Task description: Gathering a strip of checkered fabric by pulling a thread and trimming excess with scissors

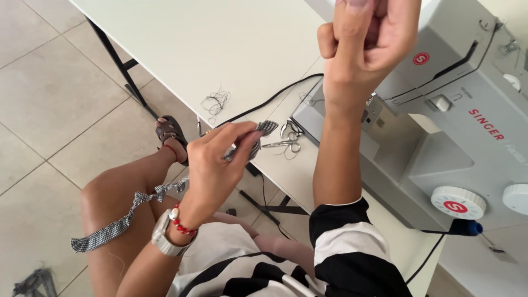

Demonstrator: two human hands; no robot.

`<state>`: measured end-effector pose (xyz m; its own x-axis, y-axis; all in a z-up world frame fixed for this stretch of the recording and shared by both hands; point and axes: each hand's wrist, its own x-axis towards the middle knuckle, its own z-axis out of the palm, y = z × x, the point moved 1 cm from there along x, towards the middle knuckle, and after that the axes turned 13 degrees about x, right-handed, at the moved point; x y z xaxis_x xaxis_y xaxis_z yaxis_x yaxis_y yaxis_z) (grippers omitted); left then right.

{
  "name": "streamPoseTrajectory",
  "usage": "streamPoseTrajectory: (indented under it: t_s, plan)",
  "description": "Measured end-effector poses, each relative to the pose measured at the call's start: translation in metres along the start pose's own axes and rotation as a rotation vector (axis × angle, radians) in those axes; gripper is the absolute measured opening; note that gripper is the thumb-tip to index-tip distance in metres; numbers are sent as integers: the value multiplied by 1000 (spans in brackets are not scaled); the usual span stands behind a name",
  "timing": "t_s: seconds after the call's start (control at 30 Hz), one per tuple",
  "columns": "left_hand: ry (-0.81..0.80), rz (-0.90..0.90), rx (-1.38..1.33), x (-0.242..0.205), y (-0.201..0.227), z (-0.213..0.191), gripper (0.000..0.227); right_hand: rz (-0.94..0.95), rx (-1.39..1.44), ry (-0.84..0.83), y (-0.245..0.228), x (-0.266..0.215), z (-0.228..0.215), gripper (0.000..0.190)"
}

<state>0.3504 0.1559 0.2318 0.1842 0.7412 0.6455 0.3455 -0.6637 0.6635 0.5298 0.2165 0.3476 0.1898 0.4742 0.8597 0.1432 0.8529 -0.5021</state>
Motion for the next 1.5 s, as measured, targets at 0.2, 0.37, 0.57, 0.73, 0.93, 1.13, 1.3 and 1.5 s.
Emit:
streamPoseTrajectory:
  t_s: [0.2,0.37,0.57,0.73,0.93,1.13,1.3,1.5]
  plan:
    - [-156,-147,25,-35,-28,-14,10,-20,53,28,7,8,-21,15]
    - [-247,-243,-84,-53,-28,-46,20,-8,26,-30,33,-5,-18,27]
    - [-47,-302,-111,-68,-25,-112,19,109,-184,-1097,19,-20,43,9]
    - [117,-335,-34,-76,-36,-138,9,407,350,-1225,45,-62,53,25]
    - [75,-318,-78,-84,-42,-116,7,857,1201,-766,39,-122,108,34]
    - [-72,-422,-314,-87,-44,-120,19,949,1015,-577,69,-138,98,31]
    - [-87,-382,-330,-84,-50,-113,12,807,884,-532,68,-129,94,31]
    - [-192,-511,-230,-96,-53,-111,21,687,757,-455,57,-77,78,24]
